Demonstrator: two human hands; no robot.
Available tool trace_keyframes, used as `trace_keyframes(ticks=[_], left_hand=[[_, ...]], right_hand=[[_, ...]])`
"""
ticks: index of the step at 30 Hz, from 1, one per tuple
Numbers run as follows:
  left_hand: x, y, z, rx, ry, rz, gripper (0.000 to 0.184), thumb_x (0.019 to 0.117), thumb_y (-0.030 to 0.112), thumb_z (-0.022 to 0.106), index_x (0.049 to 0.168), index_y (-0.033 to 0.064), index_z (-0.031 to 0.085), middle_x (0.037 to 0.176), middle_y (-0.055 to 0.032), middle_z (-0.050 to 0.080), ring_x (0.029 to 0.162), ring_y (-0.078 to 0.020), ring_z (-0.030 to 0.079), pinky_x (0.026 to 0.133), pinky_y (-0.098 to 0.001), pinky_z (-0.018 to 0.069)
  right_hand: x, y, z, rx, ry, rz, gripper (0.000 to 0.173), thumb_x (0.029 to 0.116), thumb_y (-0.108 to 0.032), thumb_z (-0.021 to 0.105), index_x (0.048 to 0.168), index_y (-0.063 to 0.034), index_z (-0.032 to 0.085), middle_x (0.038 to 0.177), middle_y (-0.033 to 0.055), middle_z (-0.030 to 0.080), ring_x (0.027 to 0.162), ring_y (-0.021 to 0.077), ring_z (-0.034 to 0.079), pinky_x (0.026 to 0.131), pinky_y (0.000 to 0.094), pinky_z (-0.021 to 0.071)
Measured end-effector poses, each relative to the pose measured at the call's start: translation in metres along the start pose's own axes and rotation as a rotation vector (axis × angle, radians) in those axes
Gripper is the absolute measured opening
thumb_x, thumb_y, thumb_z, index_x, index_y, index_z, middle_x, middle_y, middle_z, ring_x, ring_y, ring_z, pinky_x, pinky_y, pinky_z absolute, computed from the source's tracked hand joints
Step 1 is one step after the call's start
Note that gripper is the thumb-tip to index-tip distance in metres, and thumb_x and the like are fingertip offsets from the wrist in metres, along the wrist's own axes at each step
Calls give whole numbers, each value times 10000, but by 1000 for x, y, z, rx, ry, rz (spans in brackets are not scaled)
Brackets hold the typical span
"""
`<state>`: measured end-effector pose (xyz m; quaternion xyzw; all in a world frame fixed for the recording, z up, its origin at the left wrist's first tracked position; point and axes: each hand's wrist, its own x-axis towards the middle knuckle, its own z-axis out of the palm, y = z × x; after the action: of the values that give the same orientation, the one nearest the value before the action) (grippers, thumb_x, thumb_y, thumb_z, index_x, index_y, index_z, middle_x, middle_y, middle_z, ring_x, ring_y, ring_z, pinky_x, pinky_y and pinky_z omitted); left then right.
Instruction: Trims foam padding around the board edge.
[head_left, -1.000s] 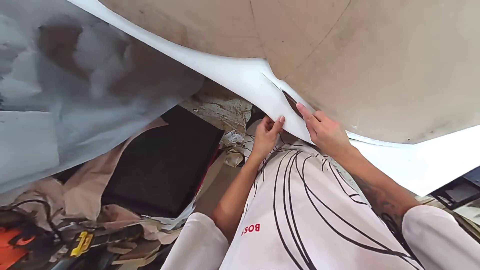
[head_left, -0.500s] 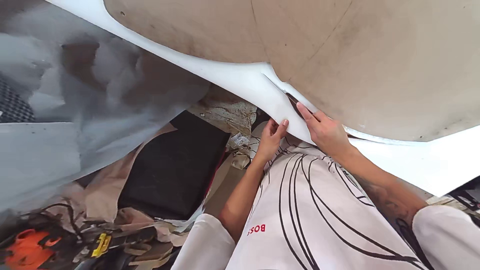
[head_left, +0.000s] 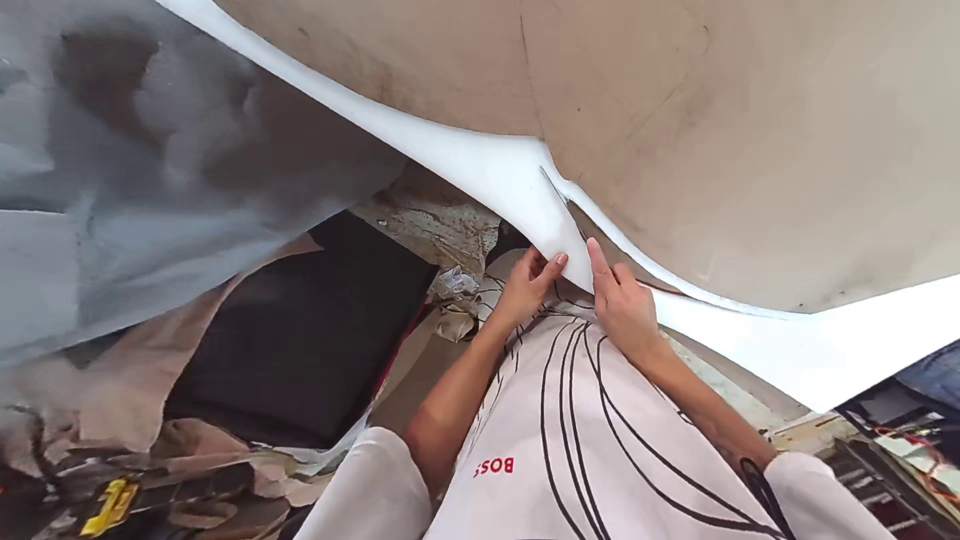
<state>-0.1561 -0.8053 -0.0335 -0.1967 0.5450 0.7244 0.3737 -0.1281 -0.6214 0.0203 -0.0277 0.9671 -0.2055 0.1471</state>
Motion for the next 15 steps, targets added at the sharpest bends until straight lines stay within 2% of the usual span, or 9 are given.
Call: trace_keyframes(ticks=[4, 7, 11, 15], left_hand=[[-2, 0, -1, 103, 5, 28, 448, 1056, 285, 584, 1350, -46, 522, 1134, -103, 723, 1051, -168, 718, 969, -366, 600], [-3, 0, -6, 123, -14, 17, 459, 1047, 330, 595, 1342, -18, 542, 1132, -77, 726, 1049, -135, 712, 970, -340, 590], [-6, 2, -10, 148, -49, 0, 466, 1043, 383, 592, 1336, 23, 562, 1118, -51, 724, 1027, -111, 708, 948, -325, 590], [-8, 6, -15, 173, -38, -3, 456, 1040, 388, 593, 1325, 33, 576, 1111, -45, 730, 1017, -100, 710, 938, -317, 591]], right_hand=[[7, -7, 6, 0, 47, 2, 445, 1060, -115, 482, 1498, -104, 556, 831, 148, 638, 562, 237, 598, 463, 361, 497], [6, -10, 0, -8, -2, 5, 454, 1068, -125, 473, 1518, -95, 527, 827, 138, 638, 554, 224, 596, 466, 360, 507], [13, -19, -7, -15, -16, 11, 455, 1057, -116, 483, 1505, -58, 533, 823, 134, 650, 566, 224, 607, 483, 360, 520], [7, -30, -7, -1, 17, 30, 463, 1038, -102, 501, 1496, -41, 539, 826, 126, 659, 539, 207, 602, 456, 348, 515]])
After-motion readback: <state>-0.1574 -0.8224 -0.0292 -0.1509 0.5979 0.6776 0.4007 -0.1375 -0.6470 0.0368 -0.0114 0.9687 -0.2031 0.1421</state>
